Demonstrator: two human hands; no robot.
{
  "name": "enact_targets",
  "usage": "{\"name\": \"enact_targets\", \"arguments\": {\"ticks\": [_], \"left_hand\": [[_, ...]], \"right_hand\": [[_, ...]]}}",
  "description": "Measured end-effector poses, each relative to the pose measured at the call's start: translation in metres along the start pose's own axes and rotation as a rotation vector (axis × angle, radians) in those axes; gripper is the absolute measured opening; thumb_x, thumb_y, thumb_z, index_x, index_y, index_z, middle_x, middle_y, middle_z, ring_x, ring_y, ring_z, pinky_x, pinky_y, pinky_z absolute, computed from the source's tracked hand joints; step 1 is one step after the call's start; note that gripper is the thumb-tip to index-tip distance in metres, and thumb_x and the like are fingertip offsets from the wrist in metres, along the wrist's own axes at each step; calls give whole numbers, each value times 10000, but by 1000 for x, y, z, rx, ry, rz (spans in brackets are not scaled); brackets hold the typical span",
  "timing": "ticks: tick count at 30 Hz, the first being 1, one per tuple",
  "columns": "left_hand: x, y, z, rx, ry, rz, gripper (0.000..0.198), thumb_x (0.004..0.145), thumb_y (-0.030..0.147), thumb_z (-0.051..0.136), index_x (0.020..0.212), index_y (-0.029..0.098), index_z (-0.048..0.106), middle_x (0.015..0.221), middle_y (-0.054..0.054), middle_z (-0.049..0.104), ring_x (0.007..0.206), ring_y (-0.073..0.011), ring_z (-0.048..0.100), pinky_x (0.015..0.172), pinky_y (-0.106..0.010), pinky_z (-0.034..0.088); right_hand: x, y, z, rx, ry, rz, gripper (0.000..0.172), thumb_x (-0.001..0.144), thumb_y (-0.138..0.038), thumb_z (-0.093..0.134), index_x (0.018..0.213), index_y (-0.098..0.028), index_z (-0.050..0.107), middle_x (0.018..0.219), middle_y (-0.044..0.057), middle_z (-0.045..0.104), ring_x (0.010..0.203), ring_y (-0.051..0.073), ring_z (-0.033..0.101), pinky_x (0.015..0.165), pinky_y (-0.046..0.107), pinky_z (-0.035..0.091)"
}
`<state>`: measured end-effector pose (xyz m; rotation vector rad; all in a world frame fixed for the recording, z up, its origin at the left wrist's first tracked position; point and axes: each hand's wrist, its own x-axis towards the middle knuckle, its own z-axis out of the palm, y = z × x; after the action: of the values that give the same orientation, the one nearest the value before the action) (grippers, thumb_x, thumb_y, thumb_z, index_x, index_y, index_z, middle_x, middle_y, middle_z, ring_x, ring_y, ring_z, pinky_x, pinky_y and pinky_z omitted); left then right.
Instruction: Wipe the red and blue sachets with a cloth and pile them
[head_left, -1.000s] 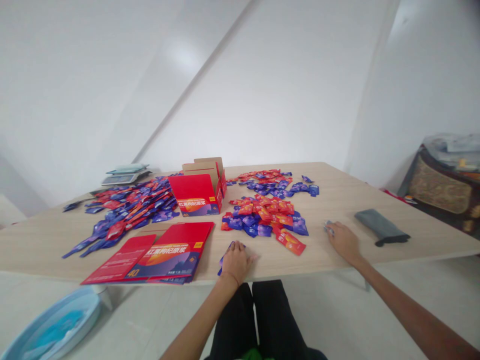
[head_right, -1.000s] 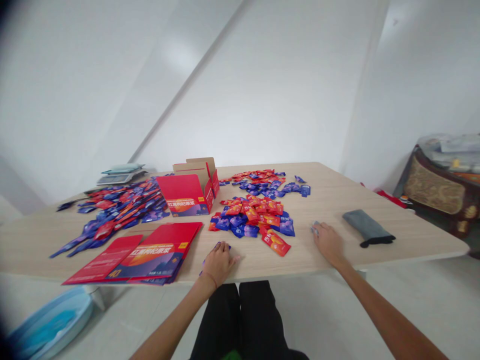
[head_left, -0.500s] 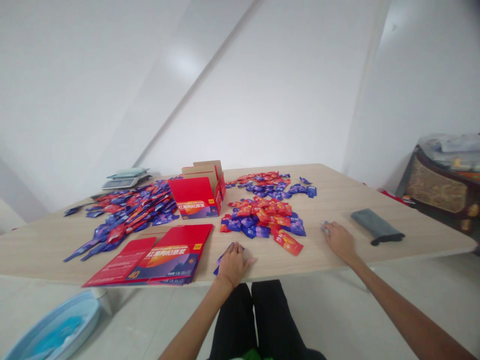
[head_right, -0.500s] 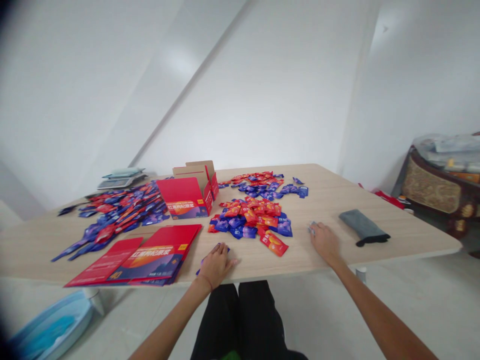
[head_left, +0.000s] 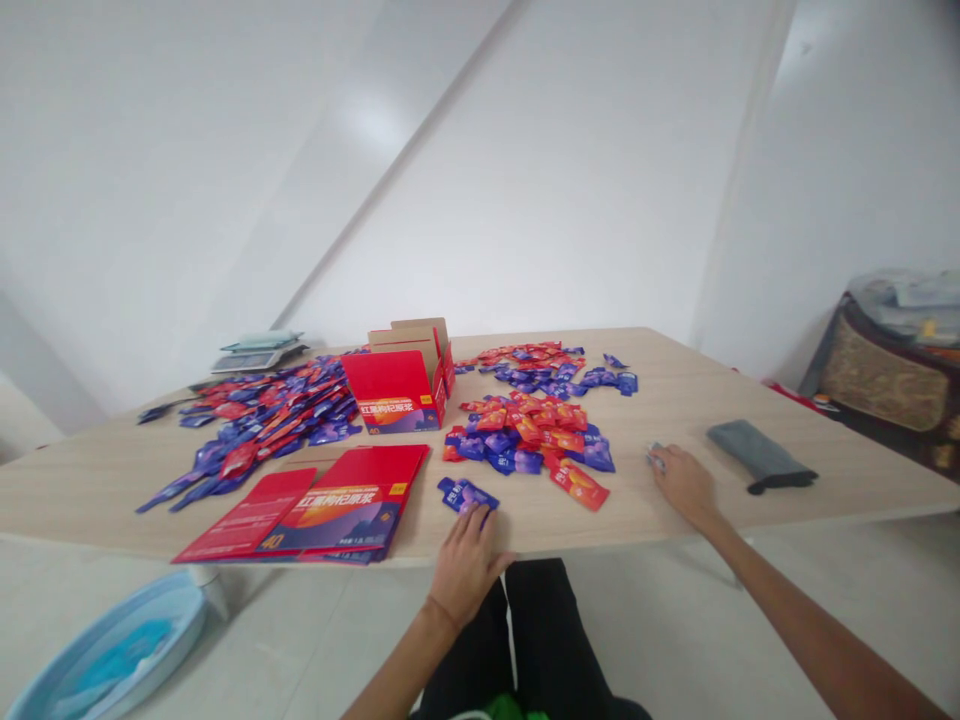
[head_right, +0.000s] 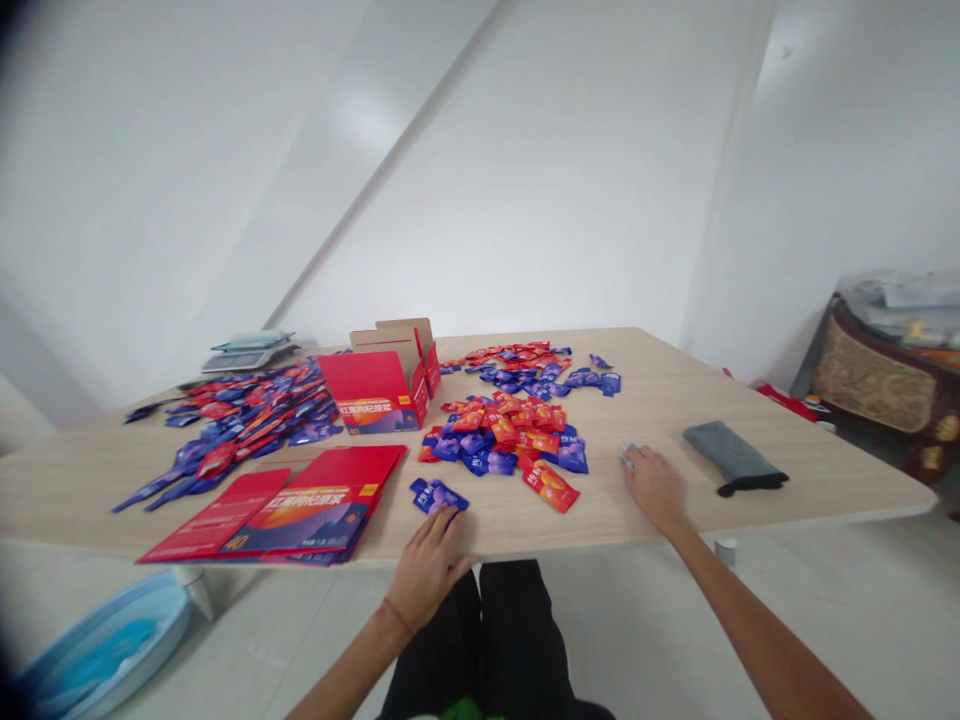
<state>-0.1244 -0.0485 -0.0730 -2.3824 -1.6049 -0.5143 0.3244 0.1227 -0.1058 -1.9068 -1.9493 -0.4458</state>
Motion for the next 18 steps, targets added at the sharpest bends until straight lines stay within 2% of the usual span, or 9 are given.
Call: {"name": "enact_targets", "arguments": {"ticks": [2,4,6,8,13,18], "left_hand": [[-12,-2,10,16,27,34,600,954,482,717,1457,187,573,1501,-175,595,1441,-371,521,1177,-546,479],[-24,-6,16,35,80,69,472,989,350,668,1437,221,593,1446,-149,639,1417,-354,551,1163,-546,498],[-33,-11,16,47,149,117,387,1014,183,570,1389,255,632,1332,-114,707,1343,-313,621,1125,-503,539],[-40,-16,10,44,212,181,389,1030,106,493,1334,272,668,1210,-89,752,1243,-276,685,1056,-442,585],[-39,-20,-22,-7,340,323,294,1098,181,444,1126,235,732,1028,-71,776,1044,-226,746,889,-342,628],[-12,-25,-65,-83,443,382,252,1096,181,489,1081,205,739,961,-66,777,951,-197,745,849,-317,623]], "right_hand": [[0,0,0,0,-1,7,335,1041,-277,438,1168,-201,739,1118,108,717,967,229,666,770,317,451],[0,-1,0,3,5,11,334,1038,-276,438,1157,-201,741,1106,110,717,954,229,663,765,319,450],[0,-1,-1,10,17,2,325,1027,-265,449,1152,-198,742,1099,115,717,947,228,658,778,323,452],[0,0,-1,18,25,-6,314,1015,-255,466,1149,-193,742,1098,118,717,945,227,652,791,327,453],[1,1,0,34,10,-4,309,1005,-254,475,1142,-187,744,1083,116,716,934,227,646,787,328,451],[1,1,2,34,14,-7,321,1016,-253,455,1144,-183,741,1100,120,718,942,226,652,800,328,458]]}}
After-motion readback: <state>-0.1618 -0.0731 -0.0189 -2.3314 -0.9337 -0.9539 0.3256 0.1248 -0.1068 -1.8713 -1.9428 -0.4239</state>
